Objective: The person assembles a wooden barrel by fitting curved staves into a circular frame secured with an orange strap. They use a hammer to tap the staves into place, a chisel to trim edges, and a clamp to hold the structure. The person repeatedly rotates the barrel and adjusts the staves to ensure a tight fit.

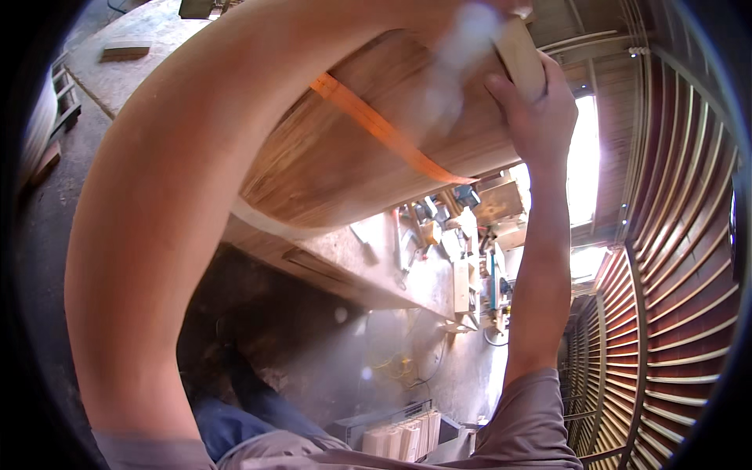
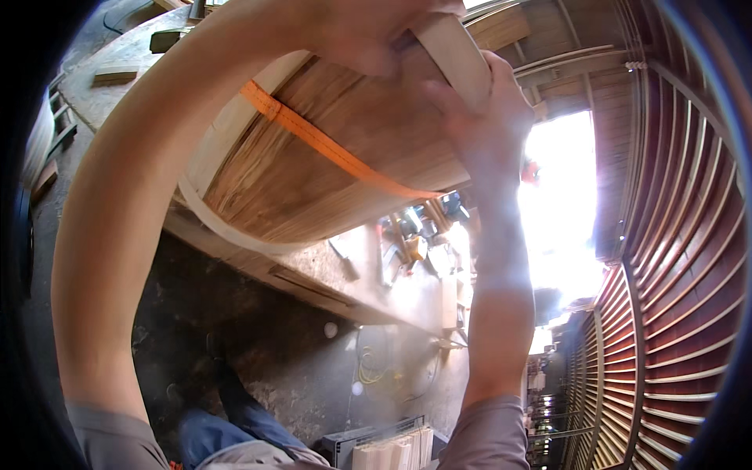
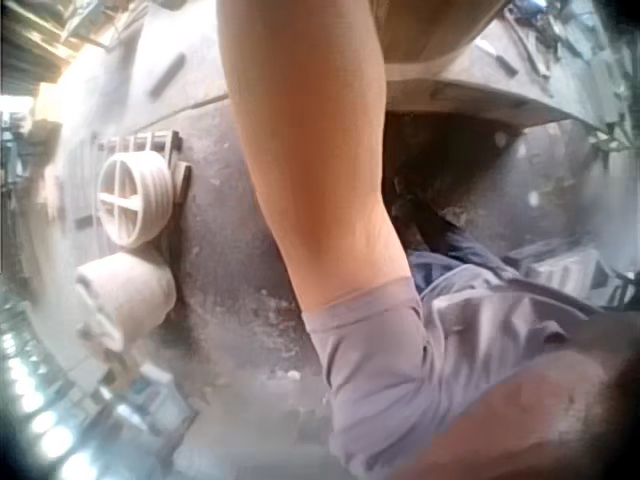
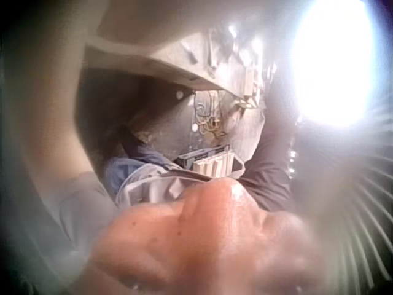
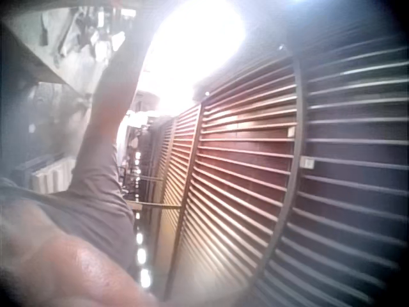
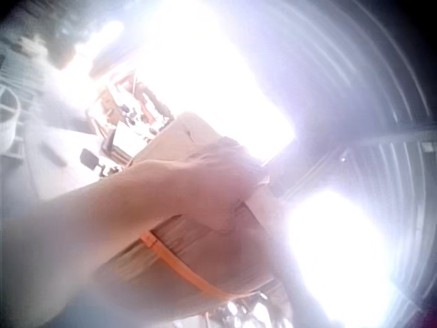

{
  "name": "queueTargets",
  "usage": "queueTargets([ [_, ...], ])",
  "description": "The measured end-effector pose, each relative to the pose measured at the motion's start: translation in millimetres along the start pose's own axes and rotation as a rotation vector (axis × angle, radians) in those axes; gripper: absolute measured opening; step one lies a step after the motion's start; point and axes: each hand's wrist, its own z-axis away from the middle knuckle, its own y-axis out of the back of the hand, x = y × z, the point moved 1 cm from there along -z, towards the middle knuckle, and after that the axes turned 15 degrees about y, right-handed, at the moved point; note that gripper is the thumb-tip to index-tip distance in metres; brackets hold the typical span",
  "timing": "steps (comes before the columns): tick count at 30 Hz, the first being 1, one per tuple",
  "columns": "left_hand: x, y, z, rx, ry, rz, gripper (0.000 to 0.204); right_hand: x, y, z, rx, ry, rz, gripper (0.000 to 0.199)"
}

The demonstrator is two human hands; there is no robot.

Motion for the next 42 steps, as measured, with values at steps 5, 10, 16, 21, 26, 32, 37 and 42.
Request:
queueTargets([
  [5, -7, -1, 15, 0.046, -0.013, 0.124, 0.034, 11, -5, 9, 0.066, -0.003, -0.170, 0.063],
  [10, 11, -21, 22, 0.173, 0.051, 0.012, 0.047, 29, 0, 16, 0.027, 0.133, -0.244, 0.063],
  [16, 29, -25, 2, 0.027, 0.273, -0.296, 0.047, 30, -2, 28, 0.059, -0.008, -0.076, 0.061],
  [21, 39, -24, 0, -0.012, 0.328, -0.254, 0.042, 43, -2, 37, 0.049, 0.010, 0.025, 0.064],
  [26, 33, -30, 5, 0.031, 0.311, -0.257, 0.043, 56, 3, 45, 0.011, 0.065, -0.227, 0.068],
  [32, 28, -43, -2, -0.026, 0.273, -0.188, 0.048, 63, -10, 56, 0.142, 0.129, -0.194, 0.067],
  [37, 44, -48, -5, -0.012, 0.275, -0.406, 0.075, 74, -5, 59, 0.080, 0.142, -0.179, 0.071],
  [42, 55, -40, -7, 0.046, 0.116, -0.408, 0.074, 78, -8, 59, 0.148, 0.245, -0.136, 0.068],
])
